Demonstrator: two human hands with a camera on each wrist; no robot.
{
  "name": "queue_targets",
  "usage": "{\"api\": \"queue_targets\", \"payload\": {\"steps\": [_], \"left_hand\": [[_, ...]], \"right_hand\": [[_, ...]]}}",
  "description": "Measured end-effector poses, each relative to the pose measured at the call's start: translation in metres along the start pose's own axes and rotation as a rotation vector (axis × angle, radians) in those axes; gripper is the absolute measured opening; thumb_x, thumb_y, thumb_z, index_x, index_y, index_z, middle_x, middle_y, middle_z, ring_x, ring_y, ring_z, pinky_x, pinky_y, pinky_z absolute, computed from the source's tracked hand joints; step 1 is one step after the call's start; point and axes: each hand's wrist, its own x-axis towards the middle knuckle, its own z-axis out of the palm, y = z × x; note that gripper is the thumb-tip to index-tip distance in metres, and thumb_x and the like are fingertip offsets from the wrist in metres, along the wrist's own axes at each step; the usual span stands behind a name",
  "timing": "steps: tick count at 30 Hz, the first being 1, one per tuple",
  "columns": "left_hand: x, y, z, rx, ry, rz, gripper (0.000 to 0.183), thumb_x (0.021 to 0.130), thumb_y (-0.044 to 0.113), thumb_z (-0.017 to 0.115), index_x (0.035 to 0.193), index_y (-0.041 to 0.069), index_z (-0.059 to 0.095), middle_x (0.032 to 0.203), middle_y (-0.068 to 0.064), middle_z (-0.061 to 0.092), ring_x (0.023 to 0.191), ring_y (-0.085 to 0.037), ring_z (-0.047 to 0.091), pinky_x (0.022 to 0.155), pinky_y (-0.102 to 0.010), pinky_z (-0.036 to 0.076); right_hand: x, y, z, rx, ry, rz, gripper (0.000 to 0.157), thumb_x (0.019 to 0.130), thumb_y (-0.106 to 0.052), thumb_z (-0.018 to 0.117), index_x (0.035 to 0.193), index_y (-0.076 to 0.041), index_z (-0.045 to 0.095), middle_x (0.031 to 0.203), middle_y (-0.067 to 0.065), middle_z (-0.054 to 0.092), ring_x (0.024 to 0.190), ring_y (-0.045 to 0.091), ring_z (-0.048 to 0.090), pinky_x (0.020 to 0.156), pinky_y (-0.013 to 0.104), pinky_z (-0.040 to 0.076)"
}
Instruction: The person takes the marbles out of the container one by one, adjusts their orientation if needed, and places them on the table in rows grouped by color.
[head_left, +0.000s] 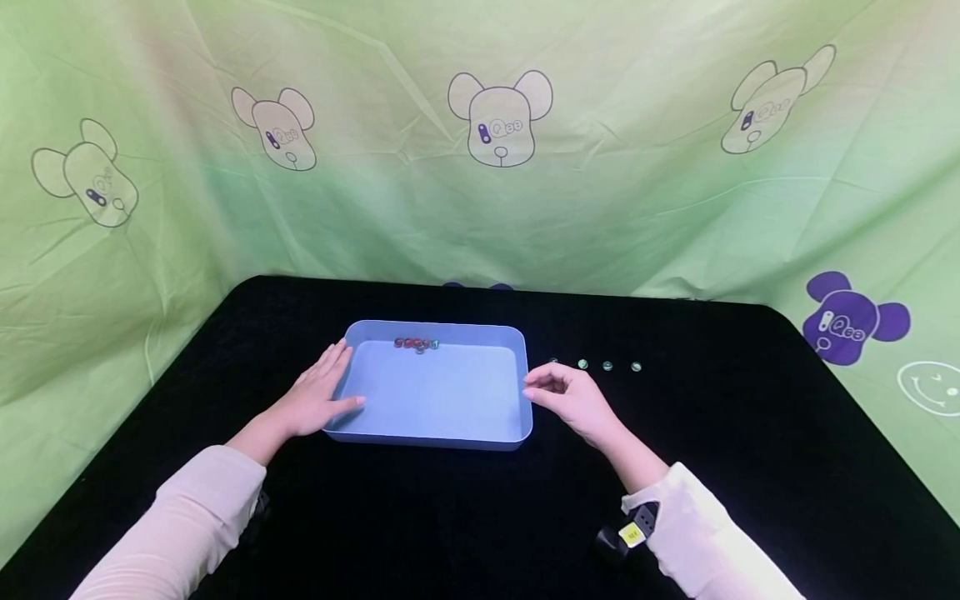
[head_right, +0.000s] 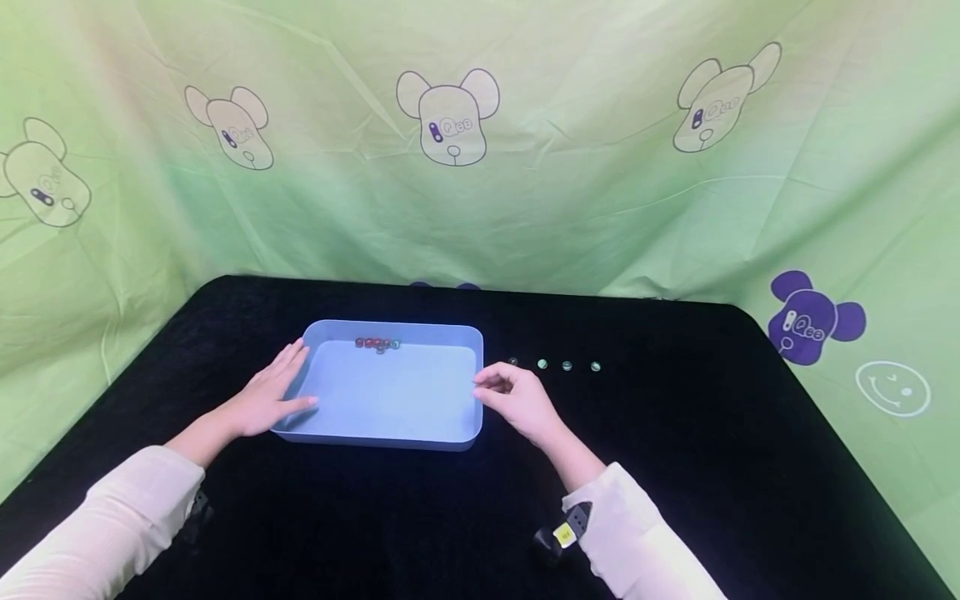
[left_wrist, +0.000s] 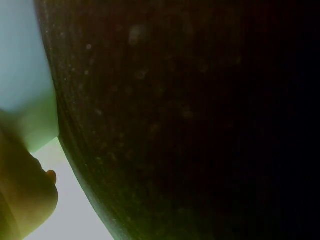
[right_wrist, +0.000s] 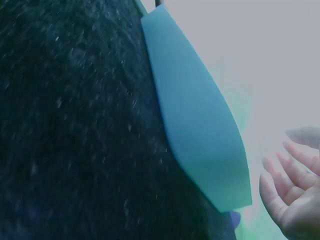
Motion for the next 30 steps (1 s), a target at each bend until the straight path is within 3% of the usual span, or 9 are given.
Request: {"api": "queue_targets", "payload": {"steps": [13, 21, 30], "left_hand": [[-0.002, 0.001, -0.002, -0.005, -0.009, -0.007, 0.081, 0.084, 0.046, 0.048, 0.137, -0.001, 0.009, 0.143, -0.014, -0.001, 0.129, -0.030, -0.002, 0.097, -0.052, 0.009], [-0.001, 0.001, -0.003, -0.009, -0.009, -0.003, 0.081, 0.084, 0.047, 0.048, 0.137, -0.001, 0.009, 0.143, -0.014, -0.001, 0.129, -0.031, -0.001, 0.097, -0.052, 0.010], [0.000, 0.000, -0.002, -0.008, -0.010, -0.008, 0.081, 0.084, 0.047, 0.047, 0.137, 0.000, 0.009, 0.143, -0.014, -0.001, 0.129, -0.030, -0.001, 0.097, -0.052, 0.010]], "right_hand": [[0.022, -0.017, 0.017, 0.041, -0.023, 0.006, 0.023, 0.076, -0.005, 0.064, 0.092, 0.010, 0.058, 0.082, 0.007, 0.062, 0.070, 0.011, 0.055, 0.062, 0.024, 0.044], [0.041, -0.026, 0.027, 0.104, -0.049, 0.062, 0.023, 0.077, -0.003, 0.062, 0.094, 0.010, 0.058, 0.077, 0.006, 0.061, 0.068, 0.013, 0.057, 0.069, 0.040, 0.045], [0.065, -0.029, 0.036, 0.087, -0.083, 0.077, 0.022, 0.078, -0.004, 0.061, 0.095, 0.009, 0.058, 0.076, 0.005, 0.061, 0.069, 0.016, 0.057, 0.068, 0.035, 0.046]]}}
